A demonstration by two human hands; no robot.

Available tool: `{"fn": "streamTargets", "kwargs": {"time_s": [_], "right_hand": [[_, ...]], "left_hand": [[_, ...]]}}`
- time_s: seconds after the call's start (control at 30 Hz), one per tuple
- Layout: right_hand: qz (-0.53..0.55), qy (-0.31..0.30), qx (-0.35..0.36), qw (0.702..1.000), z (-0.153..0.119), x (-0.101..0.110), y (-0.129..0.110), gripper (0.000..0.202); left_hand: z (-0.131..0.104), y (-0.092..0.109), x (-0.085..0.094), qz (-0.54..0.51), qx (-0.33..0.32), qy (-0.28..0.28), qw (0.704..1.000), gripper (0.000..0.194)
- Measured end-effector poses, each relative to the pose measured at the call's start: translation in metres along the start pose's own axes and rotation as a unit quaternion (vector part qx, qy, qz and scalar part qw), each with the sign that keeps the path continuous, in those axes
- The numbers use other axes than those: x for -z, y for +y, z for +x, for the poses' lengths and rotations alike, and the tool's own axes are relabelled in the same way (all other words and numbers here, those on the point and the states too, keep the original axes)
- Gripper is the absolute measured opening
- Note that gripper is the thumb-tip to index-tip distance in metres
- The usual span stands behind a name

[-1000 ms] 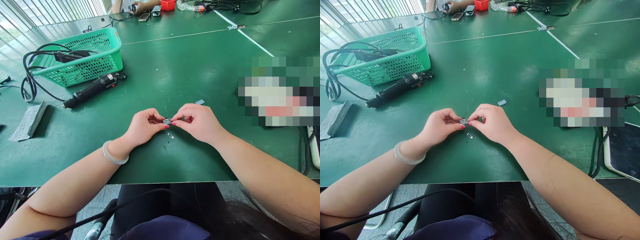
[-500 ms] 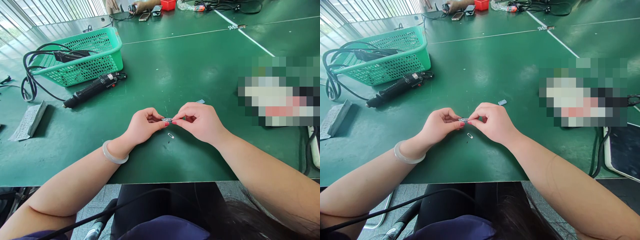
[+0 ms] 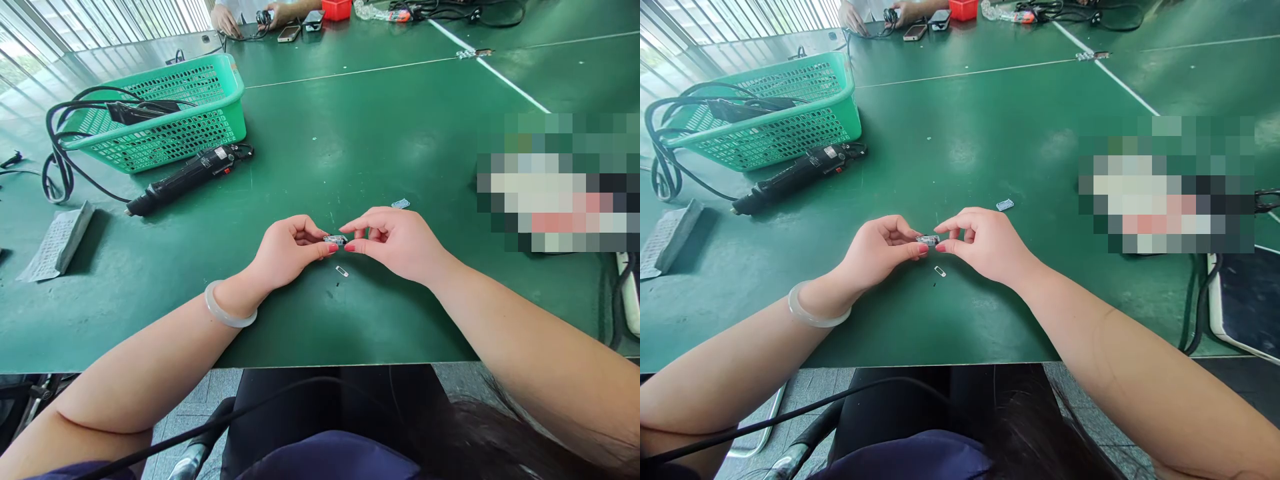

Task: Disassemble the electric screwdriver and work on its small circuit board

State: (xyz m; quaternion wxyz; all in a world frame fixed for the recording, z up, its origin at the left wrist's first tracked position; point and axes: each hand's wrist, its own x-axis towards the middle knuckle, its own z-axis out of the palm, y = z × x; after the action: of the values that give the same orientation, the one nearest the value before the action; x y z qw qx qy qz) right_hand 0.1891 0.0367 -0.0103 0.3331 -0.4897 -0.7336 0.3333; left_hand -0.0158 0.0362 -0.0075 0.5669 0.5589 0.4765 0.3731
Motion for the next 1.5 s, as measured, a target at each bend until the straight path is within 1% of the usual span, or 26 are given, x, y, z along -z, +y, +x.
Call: {"fn": "streamTargets", "kwargs": {"time_s": [0.13, 0.27, 0.33, 0.4, 0.47, 0.5, 0.53, 0.6, 0.67, 0.73, 0.77, 0.83, 0.93, 1.07, 1.13, 1.2, 1.23, 1.27, 1.33, 1.37, 1.43, 1.5], "right_hand": [[0.017, -0.042, -0.025, 0.999, 0.001, 0.001, 0.001, 0.023], [0.007, -0.045, -0.017, 0.999, 0.001, 0.001, 0.001, 0.022], [-0.008, -0.038, -0.007, 0.999, 0.001, 0.002, 0.002, 0.020], [-0.029, -0.026, -0.003, 0.999, 0.001, 0.005, 0.002, 0.019], [-0.050, -0.007, -0.010, 0.999, 0.002, 0.008, 0.002, 0.019], [-0.059, 0.005, -0.015, 0.998, 0.002, 0.010, 0.002, 0.019], [-0.065, 0.015, -0.019, 0.998, 0.003, 0.012, 0.003, 0.019], [-0.074, 0.028, -0.022, 0.997, 0.004, 0.014, 0.003, 0.019], [-0.077, 0.029, -0.016, 0.996, 0.004, 0.014, 0.004, 0.018], [-0.078, 0.026, -0.011, 0.997, 0.004, 0.013, 0.004, 0.018], [-0.078, 0.023, -0.009, 0.997, 0.004, 0.012, 0.004, 0.018], [-0.077, 0.017, -0.006, 0.997, 0.004, 0.010, 0.004, 0.017], [-0.074, 0.013, -0.001, 0.997, 0.004, 0.010, 0.003, 0.016], [-0.073, 0.015, 0.002, 0.997, 0.003, 0.011, 0.003, 0.014], [-0.073, 0.016, 0.004, 0.997, 0.003, 0.012, 0.004, 0.014], [-0.075, 0.019, 0.008, 0.997, 0.003, 0.012, 0.005, 0.014], [-0.076, 0.019, 0.011, 0.997, 0.004, 0.013, 0.005, 0.014], [-0.078, 0.019, 0.014, 0.997, 0.004, 0.013, 0.005, 0.014], [-0.081, 0.019, 0.018, 0.996, 0.004, 0.013, 0.006, 0.014], [-0.082, 0.020, 0.018, 0.996, 0.004, 0.013, 0.006, 0.014], [-0.081, 0.024, 0.016, 0.996, 0.004, 0.013, 0.006, 0.015], [-0.080, 0.029, 0.012, 0.996, 0.004, 0.013, 0.006, 0.015]], "left_hand": [[0.000, -0.001, 0.000, -0.013, -0.003, -0.012, 1.000, 0.038], [0.001, -0.004, 0.001, -0.006, -0.006, -0.020, 1.000, 0.036], [0.001, -0.004, 0.001, 0.030, -0.010, -0.016, 0.999, 0.032], [-0.001, -0.003, 0.001, 0.100, -0.028, 0.003, 0.995, 0.032], [-0.004, 0.000, 0.002, 0.197, -0.065, 0.029, 0.978, 0.030], [-0.005, 0.002, 0.002, 0.251, -0.091, 0.035, 0.963, 0.025], [-0.006, 0.003, 0.002, 0.303, -0.123, 0.026, 0.945, 0.020], [-0.007, 0.003, 0.002, 0.378, -0.196, -0.030, 0.904, 0.010], [-0.007, 0.001, 0.001, 0.414, -0.261, -0.100, 0.866, 0.006], [-0.006, -0.002, -0.003, 0.438, -0.292, -0.146, 0.838, 0.011], [-0.005, -0.004, -0.005, 0.452, -0.295, -0.155, 0.828, 0.013], [-0.005, -0.006, -0.010, 0.478, -0.289, -0.164, 0.813, 0.016], [-0.005, -0.008, -0.014, 0.503, -0.279, -0.163, 0.802, 0.019], [-0.006, -0.008, -0.011, 0.501, -0.279, -0.181, 0.799, 0.028], [-0.007, -0.006, -0.006, 0.483, -0.287, -0.191, 0.805, 0.034], [-0.008, -0.004, -0.003, 0.462, -0.296, -0.181, 0.816, 0.038], [-0.009, -0.003, -0.002, 0.454, -0.299, -0.162, 0.824, 0.036], [-0.010, -0.002, -0.002, 0.452, -0.300, -0.134, 0.829, 0.031], [-0.012, -0.002, -0.005, 0.470, -0.287, -0.070, 0.831, 0.014], [-0.013, -0.002, -0.007, 0.487, -0.272, -0.046, 0.829, 0.013], [-0.015, -0.002, -0.010, 0.521, -0.232, -0.026, 0.821, 0.029], [-0.015, -0.003, -0.012, 0.540, -0.198, -0.031, 0.818, 0.035]]}}
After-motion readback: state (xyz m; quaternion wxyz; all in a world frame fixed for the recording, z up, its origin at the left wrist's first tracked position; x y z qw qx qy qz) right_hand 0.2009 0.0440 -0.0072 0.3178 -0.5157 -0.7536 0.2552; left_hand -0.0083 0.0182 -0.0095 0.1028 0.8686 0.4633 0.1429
